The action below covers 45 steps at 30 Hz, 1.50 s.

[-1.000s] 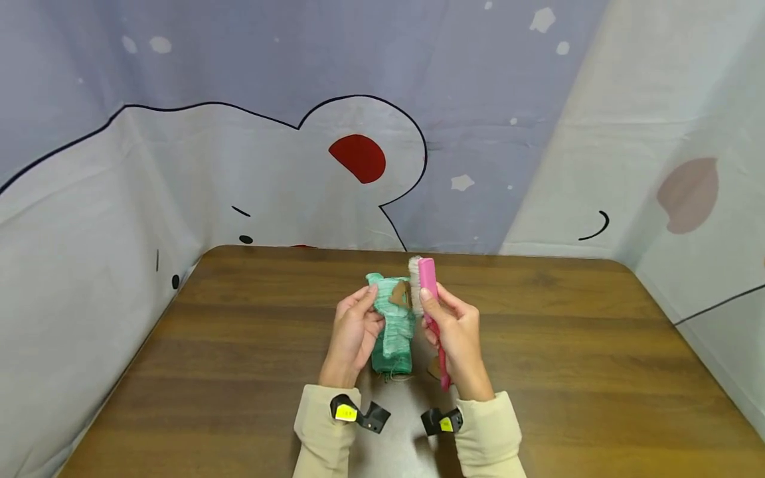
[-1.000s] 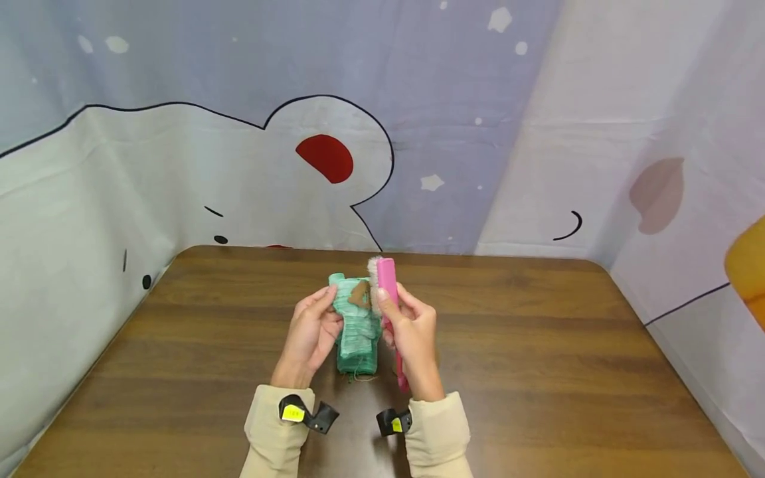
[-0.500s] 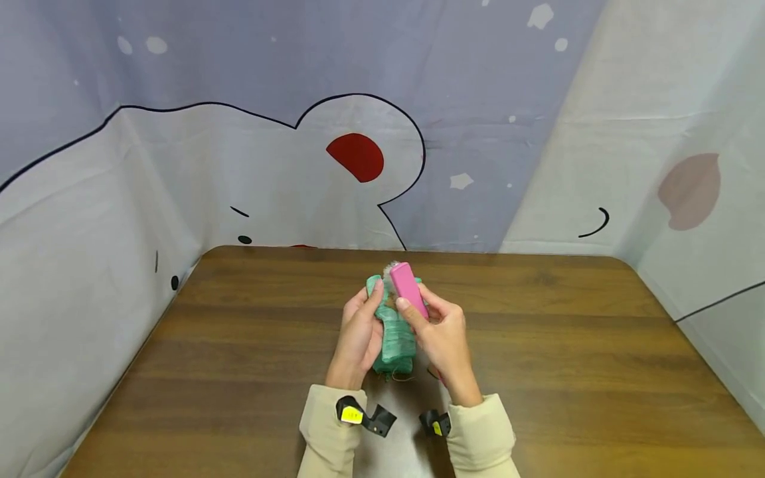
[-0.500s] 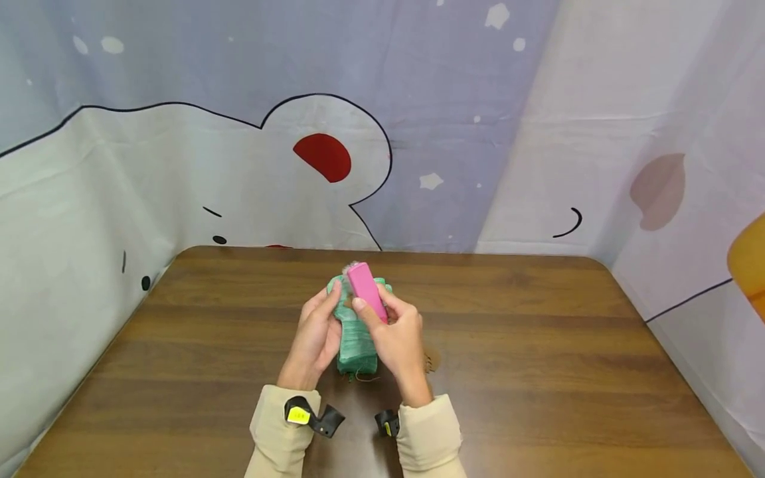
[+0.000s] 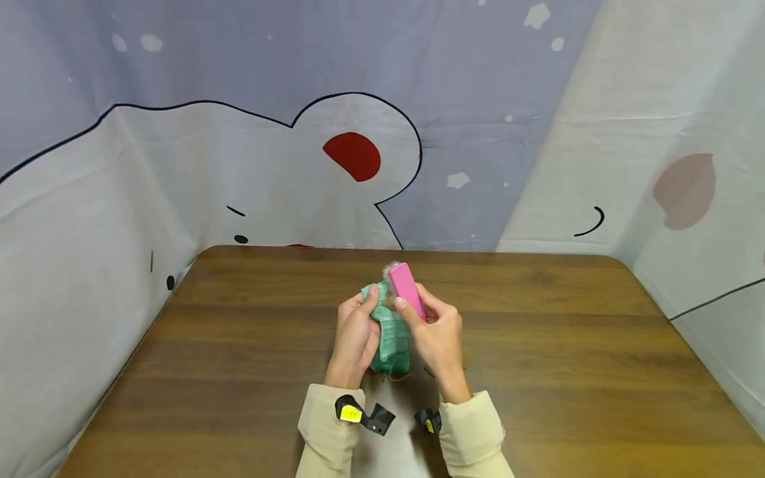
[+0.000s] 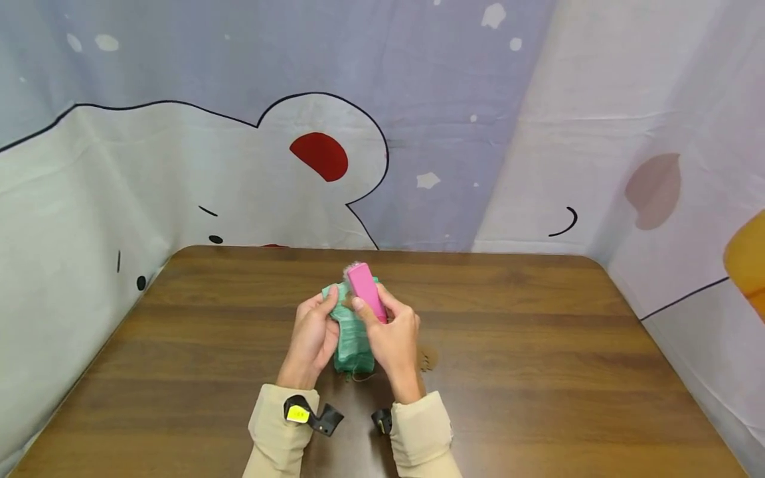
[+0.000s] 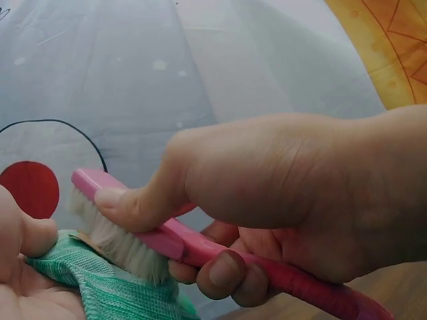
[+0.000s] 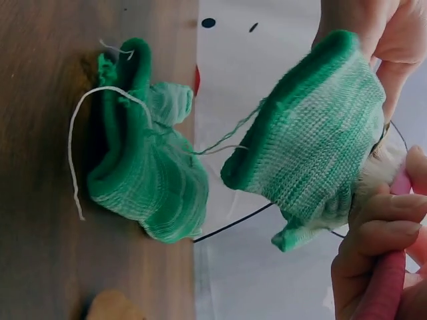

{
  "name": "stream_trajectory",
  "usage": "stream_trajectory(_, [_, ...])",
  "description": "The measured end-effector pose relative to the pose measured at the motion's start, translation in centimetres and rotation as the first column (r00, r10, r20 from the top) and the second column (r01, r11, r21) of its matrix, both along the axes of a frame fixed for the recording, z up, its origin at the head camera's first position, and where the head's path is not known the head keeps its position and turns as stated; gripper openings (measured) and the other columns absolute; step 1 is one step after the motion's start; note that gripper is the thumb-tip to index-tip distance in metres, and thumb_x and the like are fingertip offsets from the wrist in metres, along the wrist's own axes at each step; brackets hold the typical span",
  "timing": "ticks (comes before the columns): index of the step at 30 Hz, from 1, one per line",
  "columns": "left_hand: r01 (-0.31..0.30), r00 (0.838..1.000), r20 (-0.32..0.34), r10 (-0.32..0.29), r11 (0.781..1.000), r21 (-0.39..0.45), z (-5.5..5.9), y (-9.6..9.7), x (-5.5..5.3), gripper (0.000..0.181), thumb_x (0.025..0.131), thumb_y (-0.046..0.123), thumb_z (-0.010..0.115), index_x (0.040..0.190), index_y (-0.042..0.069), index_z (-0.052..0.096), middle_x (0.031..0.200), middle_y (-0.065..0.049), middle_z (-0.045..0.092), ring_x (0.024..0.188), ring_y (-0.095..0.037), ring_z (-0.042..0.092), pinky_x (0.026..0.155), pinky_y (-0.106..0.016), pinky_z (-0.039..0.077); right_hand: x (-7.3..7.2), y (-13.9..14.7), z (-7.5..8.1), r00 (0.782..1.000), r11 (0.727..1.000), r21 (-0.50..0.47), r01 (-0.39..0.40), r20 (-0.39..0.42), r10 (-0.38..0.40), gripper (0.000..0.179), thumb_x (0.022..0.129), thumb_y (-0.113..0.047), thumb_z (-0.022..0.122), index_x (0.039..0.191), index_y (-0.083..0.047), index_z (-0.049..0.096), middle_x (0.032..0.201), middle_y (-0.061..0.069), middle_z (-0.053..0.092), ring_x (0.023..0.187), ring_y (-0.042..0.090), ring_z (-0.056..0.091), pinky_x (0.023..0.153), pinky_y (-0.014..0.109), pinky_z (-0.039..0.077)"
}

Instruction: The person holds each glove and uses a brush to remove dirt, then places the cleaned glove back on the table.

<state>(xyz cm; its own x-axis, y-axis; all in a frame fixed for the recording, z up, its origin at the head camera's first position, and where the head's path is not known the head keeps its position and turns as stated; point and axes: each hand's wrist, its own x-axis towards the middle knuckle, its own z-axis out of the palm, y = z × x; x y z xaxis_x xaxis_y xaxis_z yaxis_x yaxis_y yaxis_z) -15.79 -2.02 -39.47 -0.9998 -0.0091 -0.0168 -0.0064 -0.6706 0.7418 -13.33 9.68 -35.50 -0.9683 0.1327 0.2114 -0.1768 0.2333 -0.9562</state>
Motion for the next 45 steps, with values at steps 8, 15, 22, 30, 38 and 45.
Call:
stream_trajectory(8, [0.008,1.000,0.002,-0.008,1.000,-0.012,-0.2,-0.4,-0.1,0.036,0.100,0.020,0.038,0.112,-0.013,0.047,0.097,-0.010,0.058,0.092,-0.017,0.059,0.078,-0.029,0.049,-1.9,1.1,-2.4,0.996,0.974,-0.223,-0.051,0.062,0.066,0.033,0.082,-0.017,0.070,0.114,-0.010,0.065,0.072,0.017,0.060,0.046,0.009,0.047,0.040,0.019,0.037])
stream_trajectory(15, [0.046,0.999,0.002,-0.046,0.998,0.032,-0.6,-0.5,0.3,0.036,0.100,0.019,0.036,0.114,-0.013,0.044,0.099,-0.008,0.057,0.095,-0.016,0.057,0.083,-0.029,0.047,-2.4,2.0,-4.1,0.985,0.948,-0.316,-0.039,0.150,0.090,0.039,0.081,-0.025,0.071,0.116,-0.009,0.063,0.055,0.006,0.049,0.040,0.010,0.037,0.035,0.019,0.029])
stream_trajectory(22, [0.053,0.999,-0.007,-0.053,0.996,0.075,-0.7,-0.8,0.1,0.033,0.100,0.022,0.037,0.111,-0.008,0.047,0.101,-0.008,0.057,0.096,-0.016,0.056,0.083,-0.028,0.046,-2.4,2.6,-3.8,0.965,0.935,-0.345,-0.077,0.210,0.157,0.045,0.080,-0.031,0.071,0.120,-0.014,0.059,0.052,0.004,0.046,0.037,0.009,0.035,0.034,0.019,0.027])
stream_trajectory(30, [0.055,0.998,-0.003,-0.055,0.992,0.114,-0.6,-0.9,-0.4,0.044,0.101,0.021,0.034,0.130,-0.012,0.035,0.127,-0.014,0.047,0.120,-0.020,0.044,0.098,-0.030,0.037,-2.1,2.8,-1.9,0.972,0.896,-0.417,-0.153,0.099,0.213,0.043,0.082,-0.026,0.069,0.121,-0.010,0.059,0.056,0.005,0.049,0.040,0.009,0.036,0.035,0.018,0.027])
stream_trajectory(38, [0.084,0.996,-0.024,-0.082,0.991,0.102,-0.4,-0.3,-0.5,0.041,0.101,0.022,0.035,0.125,-0.010,0.040,0.113,-0.007,0.055,0.114,-0.017,0.050,0.095,-0.030,0.041,-2.2,2.2,-2.5,0.990,0.989,-0.055,-0.139,0.029,0.140,0.048,0.079,-0.032,0.072,0.121,-0.011,0.060,0.082,0.014,0.065,0.055,0.011,0.054,0.046,0.021,0.043])
stream_trajectory(45, [0.064,0.998,-0.016,-0.063,0.996,0.068,-0.8,0.4,-0.7,0.041,0.101,0.021,0.034,0.123,-0.013,0.040,0.110,-0.007,0.055,0.110,-0.017,0.050,0.092,-0.029,0.042,-2.5,2.2,-3.3,0.999,0.992,0.122,-0.022,0.048,0.016,0.049,0.077,-0.034,0.074,0.118,-0.009,0.063,0.108,0.013,0.065,0.078,0.018,0.062,0.060,0.025,0.048])
